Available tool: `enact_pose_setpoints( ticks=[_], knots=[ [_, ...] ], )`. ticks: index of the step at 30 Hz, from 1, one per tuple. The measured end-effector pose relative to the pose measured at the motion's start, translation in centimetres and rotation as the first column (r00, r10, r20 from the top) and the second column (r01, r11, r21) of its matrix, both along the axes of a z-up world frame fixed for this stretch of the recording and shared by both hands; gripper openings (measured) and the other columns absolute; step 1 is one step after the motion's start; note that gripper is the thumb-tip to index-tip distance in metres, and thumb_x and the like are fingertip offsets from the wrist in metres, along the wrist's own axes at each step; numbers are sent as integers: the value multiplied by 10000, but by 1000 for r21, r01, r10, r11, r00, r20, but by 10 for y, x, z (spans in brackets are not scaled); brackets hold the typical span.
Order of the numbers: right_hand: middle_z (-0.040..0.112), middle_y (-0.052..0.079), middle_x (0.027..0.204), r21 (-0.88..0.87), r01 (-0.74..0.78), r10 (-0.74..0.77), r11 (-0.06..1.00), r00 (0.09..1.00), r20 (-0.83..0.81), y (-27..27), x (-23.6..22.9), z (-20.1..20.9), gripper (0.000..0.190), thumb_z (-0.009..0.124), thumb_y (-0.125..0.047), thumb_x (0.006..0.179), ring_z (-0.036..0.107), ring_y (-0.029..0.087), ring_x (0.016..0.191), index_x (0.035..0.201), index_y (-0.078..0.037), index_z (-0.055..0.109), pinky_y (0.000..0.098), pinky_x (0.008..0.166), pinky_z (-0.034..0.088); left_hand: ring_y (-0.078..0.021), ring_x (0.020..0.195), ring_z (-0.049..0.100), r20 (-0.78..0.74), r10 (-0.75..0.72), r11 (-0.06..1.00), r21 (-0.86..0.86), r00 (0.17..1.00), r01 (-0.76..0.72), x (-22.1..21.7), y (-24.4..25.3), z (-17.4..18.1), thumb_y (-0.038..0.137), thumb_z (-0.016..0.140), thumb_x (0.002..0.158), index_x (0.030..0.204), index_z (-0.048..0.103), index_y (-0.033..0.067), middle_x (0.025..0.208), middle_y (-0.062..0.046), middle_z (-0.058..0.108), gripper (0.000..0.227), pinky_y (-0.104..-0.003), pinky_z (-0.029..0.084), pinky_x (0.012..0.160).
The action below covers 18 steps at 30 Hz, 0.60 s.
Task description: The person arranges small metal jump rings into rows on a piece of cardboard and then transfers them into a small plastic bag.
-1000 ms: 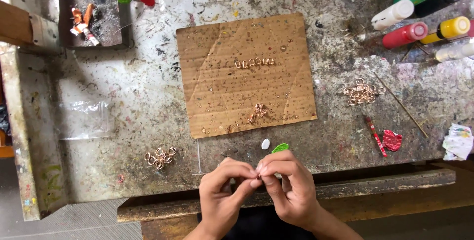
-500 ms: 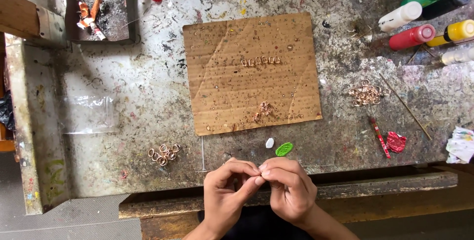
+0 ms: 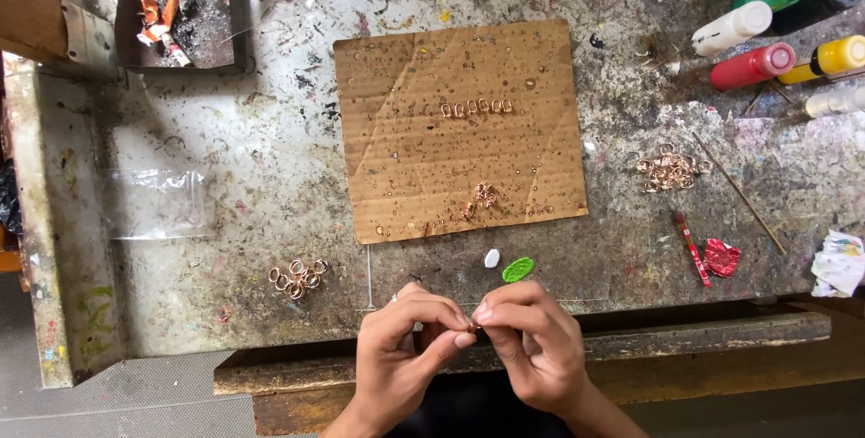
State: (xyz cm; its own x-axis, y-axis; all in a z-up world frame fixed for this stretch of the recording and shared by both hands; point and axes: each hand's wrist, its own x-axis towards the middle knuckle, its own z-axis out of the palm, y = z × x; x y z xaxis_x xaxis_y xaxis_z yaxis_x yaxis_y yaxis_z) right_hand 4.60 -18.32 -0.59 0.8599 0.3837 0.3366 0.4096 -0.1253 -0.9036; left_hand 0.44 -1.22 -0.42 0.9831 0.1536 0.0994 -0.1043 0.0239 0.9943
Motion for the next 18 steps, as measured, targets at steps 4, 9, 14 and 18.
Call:
enact_pose_setpoints(
  ticks=[4,9,14,18],
  knots=[
    [681,103,982,-36,-30,31,999,999,28,-4,-1,-3,83,592,-95,998,704,201,851,1062,-86,645,282,781,584,-139,738,623,8,-2,1000,20,1000,2,-1,-1,-1,150,794,882,879,717,99,859,-43,767,93,-240,497,677],
    [618,149,1081,-75,-34,51,997,969,241,-8,-4,-12,192,568,-22,1003,696,259,907,1184,-62,615,351,818,605,-152,729,671,70,13,997,74,997,-18,1,-4,4,126,786,887,887,709,87,853,-57,769,86,-268,500,729],
    [632,151,1057,-123,25,2,992,976,218,-5,-5,-9,151,573,-46,1000,721,248,924,1137,-53,638,333,839,628,-146,718,654,97,52,990,129,994,-64,1,-5,0,134,796,876,899,709,89,865,-62,776,101,-243,500,677],
    [688,130,1014,-178,63,-30,982,983,180,-5,1,-4,111,629,-89,980,735,205,863,1083,-65,661,263,775,618,-119,709,651,105,46,984,165,993,-63,2,-3,-1,140,792,881,904,713,99,888,-41,787,92,-229,487,672]
  ],
)
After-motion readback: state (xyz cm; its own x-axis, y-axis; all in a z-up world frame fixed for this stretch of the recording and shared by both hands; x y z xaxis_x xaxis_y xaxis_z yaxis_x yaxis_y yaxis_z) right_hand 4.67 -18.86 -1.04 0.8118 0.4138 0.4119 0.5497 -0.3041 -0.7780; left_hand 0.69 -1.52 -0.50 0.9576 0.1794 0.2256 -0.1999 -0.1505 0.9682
